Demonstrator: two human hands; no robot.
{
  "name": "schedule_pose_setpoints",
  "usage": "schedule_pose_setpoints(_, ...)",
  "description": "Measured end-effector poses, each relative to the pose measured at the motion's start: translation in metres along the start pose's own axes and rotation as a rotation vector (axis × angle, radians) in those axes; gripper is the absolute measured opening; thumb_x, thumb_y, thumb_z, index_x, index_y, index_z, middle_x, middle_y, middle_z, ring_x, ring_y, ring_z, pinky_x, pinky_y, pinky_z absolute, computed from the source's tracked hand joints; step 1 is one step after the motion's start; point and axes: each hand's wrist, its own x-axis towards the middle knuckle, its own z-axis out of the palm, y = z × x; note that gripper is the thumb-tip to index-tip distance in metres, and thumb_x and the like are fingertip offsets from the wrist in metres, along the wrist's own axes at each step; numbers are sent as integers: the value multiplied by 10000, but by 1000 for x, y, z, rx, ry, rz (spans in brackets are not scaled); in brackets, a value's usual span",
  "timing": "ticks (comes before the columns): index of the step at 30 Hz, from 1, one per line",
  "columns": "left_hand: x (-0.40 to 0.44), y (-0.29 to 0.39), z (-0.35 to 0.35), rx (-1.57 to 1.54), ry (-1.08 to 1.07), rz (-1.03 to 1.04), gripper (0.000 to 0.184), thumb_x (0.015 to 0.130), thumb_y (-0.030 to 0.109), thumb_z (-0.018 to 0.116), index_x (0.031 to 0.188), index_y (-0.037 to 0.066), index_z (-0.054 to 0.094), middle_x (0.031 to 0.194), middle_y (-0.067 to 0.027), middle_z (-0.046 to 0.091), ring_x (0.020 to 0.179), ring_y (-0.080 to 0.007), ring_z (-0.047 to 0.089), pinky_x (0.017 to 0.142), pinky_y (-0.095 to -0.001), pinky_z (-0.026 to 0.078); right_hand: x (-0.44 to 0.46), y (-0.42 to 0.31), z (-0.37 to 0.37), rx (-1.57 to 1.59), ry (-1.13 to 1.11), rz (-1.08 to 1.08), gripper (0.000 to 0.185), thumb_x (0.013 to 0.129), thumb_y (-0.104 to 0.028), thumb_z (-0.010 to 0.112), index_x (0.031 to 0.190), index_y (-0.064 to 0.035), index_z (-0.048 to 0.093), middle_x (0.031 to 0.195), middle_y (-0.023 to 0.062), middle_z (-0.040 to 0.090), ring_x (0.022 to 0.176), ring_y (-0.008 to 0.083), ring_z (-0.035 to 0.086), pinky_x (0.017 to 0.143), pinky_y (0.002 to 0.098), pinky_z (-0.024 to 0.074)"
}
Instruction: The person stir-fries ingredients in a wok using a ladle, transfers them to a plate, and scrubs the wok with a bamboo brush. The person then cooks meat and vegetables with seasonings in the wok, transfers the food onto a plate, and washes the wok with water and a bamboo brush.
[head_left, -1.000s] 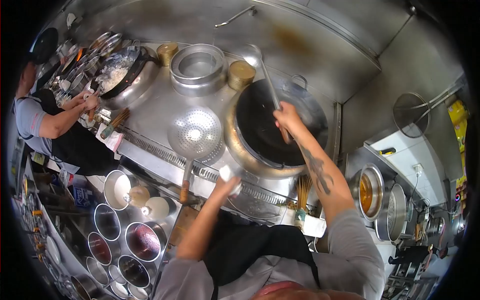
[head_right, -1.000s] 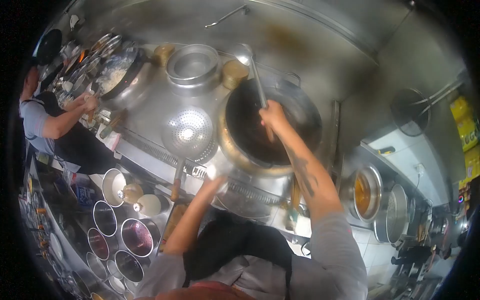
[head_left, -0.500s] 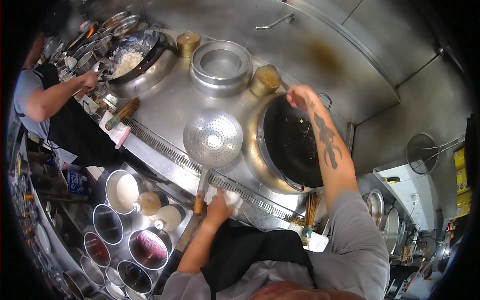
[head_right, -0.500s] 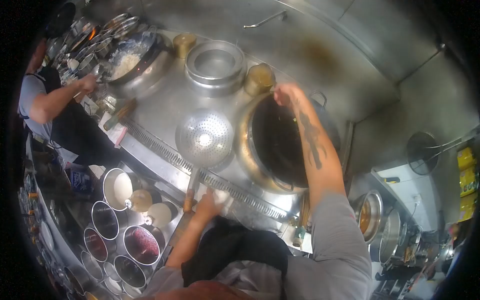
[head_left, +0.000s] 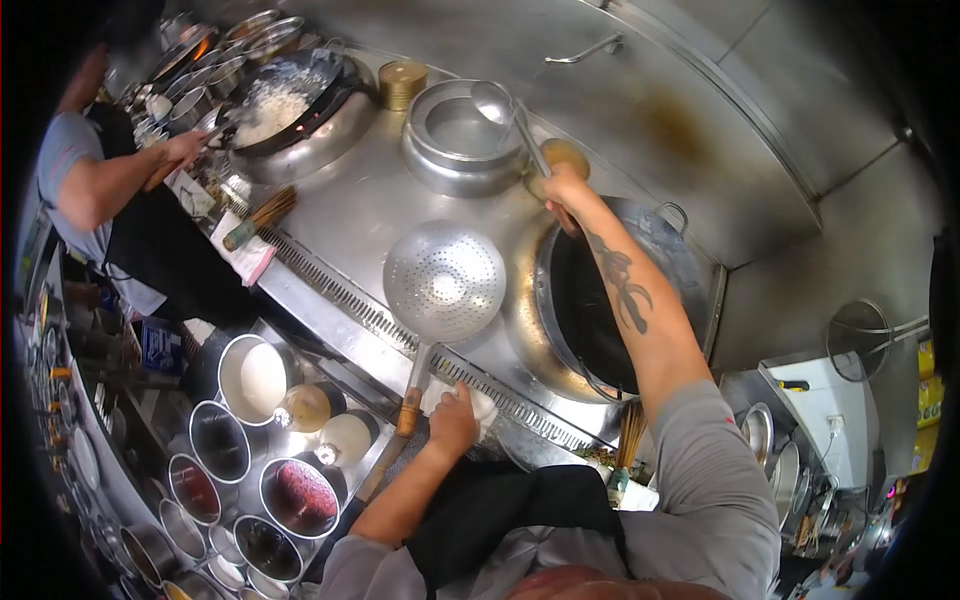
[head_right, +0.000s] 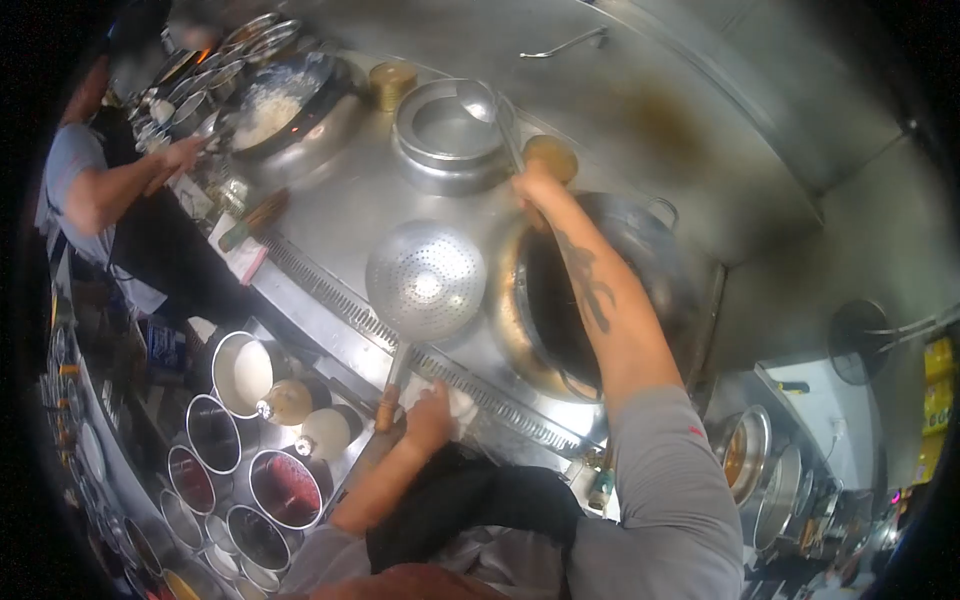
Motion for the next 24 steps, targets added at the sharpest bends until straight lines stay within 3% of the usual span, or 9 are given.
schedule_pose_setpoints(3, -6, -3, 5, 53, 34, -4, 766, 729, 328, 723, 1345, 1, 407, 917, -134, 557, 783, -260, 638, 613, -358, 555, 17, -37, 37, -199, -61, 154, 110, 766, -104, 561, 787, -1, 593, 584, 47, 556, 458, 159, 509, 453, 303, 404)
schedule_pose_setpoints(6, -8, -2, 11, 105, 89, -15, 790, 710, 346, 733, 1355, 23, 409, 905, -109, 551, 765, -236, 623, 600, -346, 551, 89, 21, 63, 751, -313, 227, 76, 784, -86, 566, 778, -15, 591, 582, 15, 516, 509, 143, 518, 484, 296, 409)
schedule_pose_setpoints(7, -10, -2, 10, 147, 124, 0, 797, 698, 346, 736, 1361, 45, 412, 912, -98, 544, 744, -221, 603, 585, -345, 544, 80, 6, 52, 1215, -463, 365, 28, 770, -31, 595, 790, -50, 605, 736, 55, 587, 660, 161, 589, 586, 307, 430)
schedule_pose_setpoints(8, -12, -2, 8, 157, 95, -6, 805, 697, 345, 736, 1368, 47, 407, 925, -104, 541, 761, -224, 600, 588, -345, 543, 53, 10, 47, 1674, -687, 112, 60, 781, -15, 610, 834, 0, 586, 782, 48, 554, 685, 155, 574, 599, 294, 417)
schedule_pose_setpoints(10, -19, 6, -17, 180, 35, -2, 820, 696, 342, 735, 1383, 50, 397, 950, -118, 535, 794, -231, 592, 594, -345, 540, 52, 13, 37, 1872, -763, 218, 219, 800, -2, 602, 1005, 54, 550, 816, 42, 535, 693, 151, 571, 584, 290, 421)
schedule_pose_setpoints(16, -8, 21, -70, -208, 291, 169, 774, 743, 214, 713, 1389, -24, 359, 1022, -211, 510, 894, -348, 568, 693, -388, 528, -49, 24, -15, 2013, -923, 301, 411, 902, -59, 480, 1253, 117, 358, 834, 38, 513, 641, 125, 557, 565, 291, 427)
schedule_pose_setpoints(20, 79, 45, -99, -516, 643, 424, 573, 820, 125, 622, 1324, -50, 416, 1049, -259, 544, 866, -416, 562, 699, -463, 490, -144, 28, -51, 1988, -903, 193, 378, 935, -112, 428, 1247, 99, 398, 861, 37, 511, 621, 105, 541, 545, 291, 428)
schedule_pose_setpoints(22, 136, 72, -122, -721, 486, 355, 497, 864, 131, 579, 1311, -29, 432, 973, -207, 598, 777, -366, 596, 689, -408, 503, -194, 35, -67, 1966, -855, 158, 380, 941, -123, 421, 1253, 93, 406, 871, 38, 512, 620, 101, 535, 540, 291, 430)
schedule_pose_setpoints(24, 197, 101, -134, -1388, 86, 151, 382, 901, 155, 554, 1239, -9, 481, 885, -142, 617, 704, -292, 609, 652, -345, 508, -245, 42, -84, 1956, -799, 160, 394, 940, -121, 424, 1276, 84, 403, 864, 41, 504, 628, 99, 531, 551, 292, 440)
